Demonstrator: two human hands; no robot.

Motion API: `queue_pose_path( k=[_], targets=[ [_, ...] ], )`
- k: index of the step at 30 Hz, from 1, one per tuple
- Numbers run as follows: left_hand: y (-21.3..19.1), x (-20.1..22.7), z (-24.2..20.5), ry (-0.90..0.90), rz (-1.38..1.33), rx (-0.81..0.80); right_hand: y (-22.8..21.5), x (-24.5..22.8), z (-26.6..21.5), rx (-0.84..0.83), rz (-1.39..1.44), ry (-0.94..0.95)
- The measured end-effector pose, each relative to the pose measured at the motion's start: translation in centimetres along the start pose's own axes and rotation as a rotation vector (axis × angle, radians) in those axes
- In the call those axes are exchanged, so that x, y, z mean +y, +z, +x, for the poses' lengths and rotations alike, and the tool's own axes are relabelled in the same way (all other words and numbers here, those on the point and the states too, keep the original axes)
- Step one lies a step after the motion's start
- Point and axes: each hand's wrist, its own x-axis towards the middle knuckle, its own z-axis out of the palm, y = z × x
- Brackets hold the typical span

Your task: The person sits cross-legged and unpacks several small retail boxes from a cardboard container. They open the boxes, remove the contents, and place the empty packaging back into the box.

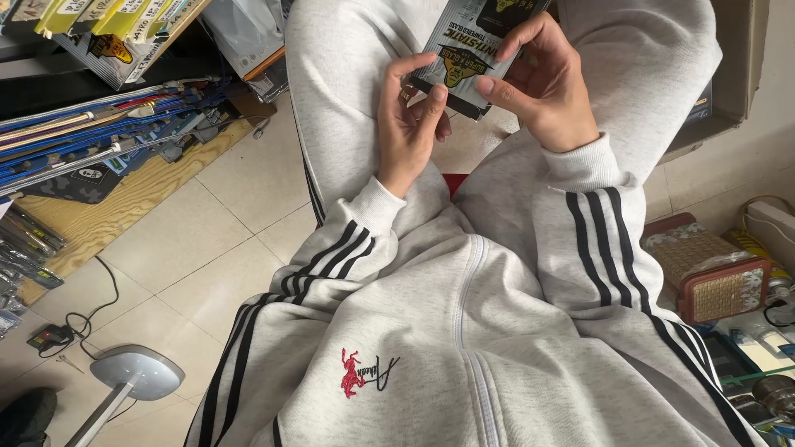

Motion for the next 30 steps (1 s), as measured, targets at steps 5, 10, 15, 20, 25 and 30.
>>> queue_pose_path(
  k=[5,10,15,20,25,30],
  targets=[
    [0.2,-0.1,0.0,-0.007,0.002,-0.003,0.2,-0.3,0.0,0.033,-0.026,0.044],
    [0.0,-0.8,0.0,0.018,0.055,-0.007,0.0,-0.2,0.0,0.064,-0.031,0.070],
    [0.1,-0.9,0.0,-0.046,0.063,0.055,0.1,-0.1,-0.1,0.075,-0.098,0.133],
    [0.4,-0.5,0.1,-0.021,0.064,0.105,0.1,0.2,-0.1,0.031,-0.116,0.084],
    [0.4,-0.4,0.1,0.002,0.057,0.101,0.3,0.0,-0.1,0.033,-0.142,0.101],
    [-0.1,-1.1,-0.2,0.024,0.046,-0.019,0.1,-0.4,0.0,0.086,0.088,0.204]
  ],
)
